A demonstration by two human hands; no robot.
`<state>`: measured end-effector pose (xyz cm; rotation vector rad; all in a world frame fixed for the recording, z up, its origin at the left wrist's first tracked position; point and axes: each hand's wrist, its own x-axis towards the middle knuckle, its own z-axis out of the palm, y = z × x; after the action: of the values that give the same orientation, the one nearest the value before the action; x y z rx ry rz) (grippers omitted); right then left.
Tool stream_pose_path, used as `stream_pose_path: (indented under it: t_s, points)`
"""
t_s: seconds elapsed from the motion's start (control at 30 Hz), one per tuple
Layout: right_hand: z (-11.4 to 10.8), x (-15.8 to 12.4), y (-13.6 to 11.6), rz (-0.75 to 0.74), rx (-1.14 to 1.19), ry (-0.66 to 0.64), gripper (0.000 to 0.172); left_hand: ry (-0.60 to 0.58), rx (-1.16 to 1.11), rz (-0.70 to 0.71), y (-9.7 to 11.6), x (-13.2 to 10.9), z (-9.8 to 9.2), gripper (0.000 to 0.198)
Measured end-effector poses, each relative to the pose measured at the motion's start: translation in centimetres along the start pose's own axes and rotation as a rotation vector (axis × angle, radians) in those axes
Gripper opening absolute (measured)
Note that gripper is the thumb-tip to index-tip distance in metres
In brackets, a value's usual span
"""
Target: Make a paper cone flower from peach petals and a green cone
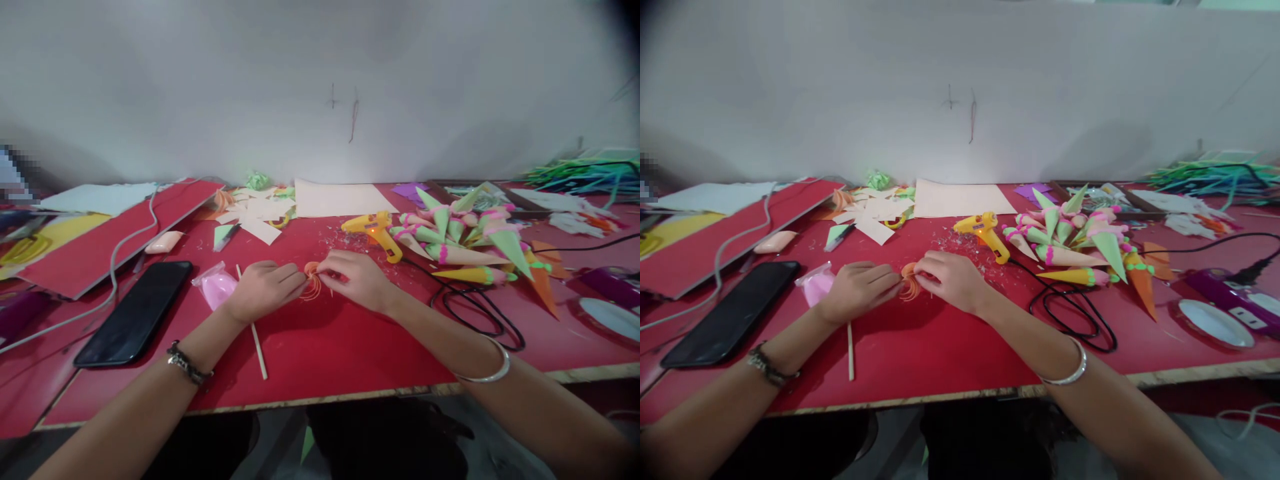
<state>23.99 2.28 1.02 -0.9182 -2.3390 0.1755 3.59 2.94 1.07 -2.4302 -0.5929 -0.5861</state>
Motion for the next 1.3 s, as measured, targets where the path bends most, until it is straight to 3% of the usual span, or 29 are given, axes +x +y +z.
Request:
stream_pose_path:
  t_s: [0.77, 1.03, 1.3]
  points:
    - [0.01, 0.26, -0.61, 0.053, 0.187, -0.094, 0.015, -0.056, -0.196, -0.097, 0.11, -0.08, 0.46, 0.025]
    - [0.08, 0.13, -0.11, 0.054, 0.007, -0.199, 0.017, -0.23, -0.298, -0.112, -0.26, -0.2, 0.68, 0.025]
    - [-0.03, 0.27, -0.05, 0.056, 0.079, -0.274, 0.023, -0.288, -0.356, -0.132, -0.18, -0.14, 0.79, 0.025]
